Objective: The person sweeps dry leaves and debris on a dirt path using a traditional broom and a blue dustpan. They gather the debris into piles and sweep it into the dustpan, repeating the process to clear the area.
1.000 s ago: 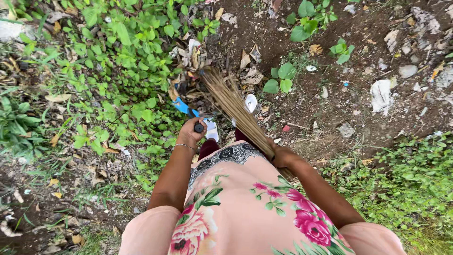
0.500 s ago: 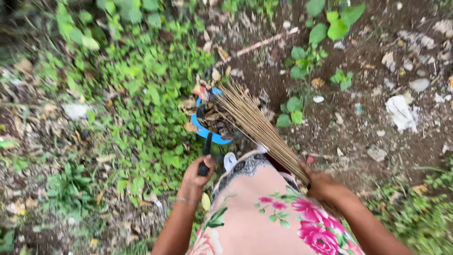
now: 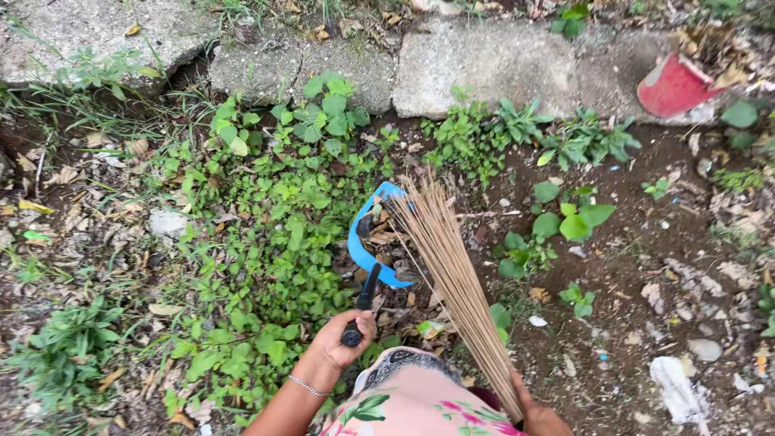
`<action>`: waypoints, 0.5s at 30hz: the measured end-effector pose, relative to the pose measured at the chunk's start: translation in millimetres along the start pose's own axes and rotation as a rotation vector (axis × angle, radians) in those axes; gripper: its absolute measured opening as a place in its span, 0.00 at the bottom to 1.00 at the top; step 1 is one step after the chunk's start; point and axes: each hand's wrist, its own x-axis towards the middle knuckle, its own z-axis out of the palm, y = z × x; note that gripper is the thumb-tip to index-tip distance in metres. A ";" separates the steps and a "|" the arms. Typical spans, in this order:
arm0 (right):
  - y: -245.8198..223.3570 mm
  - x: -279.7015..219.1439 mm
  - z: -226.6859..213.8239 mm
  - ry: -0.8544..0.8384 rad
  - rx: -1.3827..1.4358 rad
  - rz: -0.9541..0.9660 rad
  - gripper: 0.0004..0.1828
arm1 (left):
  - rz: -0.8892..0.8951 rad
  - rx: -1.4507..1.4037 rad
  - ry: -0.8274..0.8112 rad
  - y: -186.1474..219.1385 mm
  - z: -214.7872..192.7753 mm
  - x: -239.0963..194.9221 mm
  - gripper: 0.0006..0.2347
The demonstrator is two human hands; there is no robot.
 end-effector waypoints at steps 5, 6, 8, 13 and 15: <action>44.1 12.4 4.6 0.089 0.018 -0.052 0.52 | 0.070 0.078 0.046 -29.4 13.0 37.6 0.03; 53.5 10.9 2.6 0.097 0.047 -0.077 0.52 | 0.058 0.080 0.035 -38.3 16.2 45.2 0.04; 79.5 -4.3 -2.8 0.103 0.088 -0.112 0.54 | 0.032 0.072 0.034 -60.2 20.8 61.9 0.05; 145.1 -83.6 -56.5 0.057 0.239 -0.022 0.53 | -0.024 0.072 0.028 -134.9 30.2 110.2 0.05; 169.1 -115.5 -79.1 0.068 0.127 0.051 0.51 | -0.044 0.046 0.020 -170.8 32.6 129.1 0.05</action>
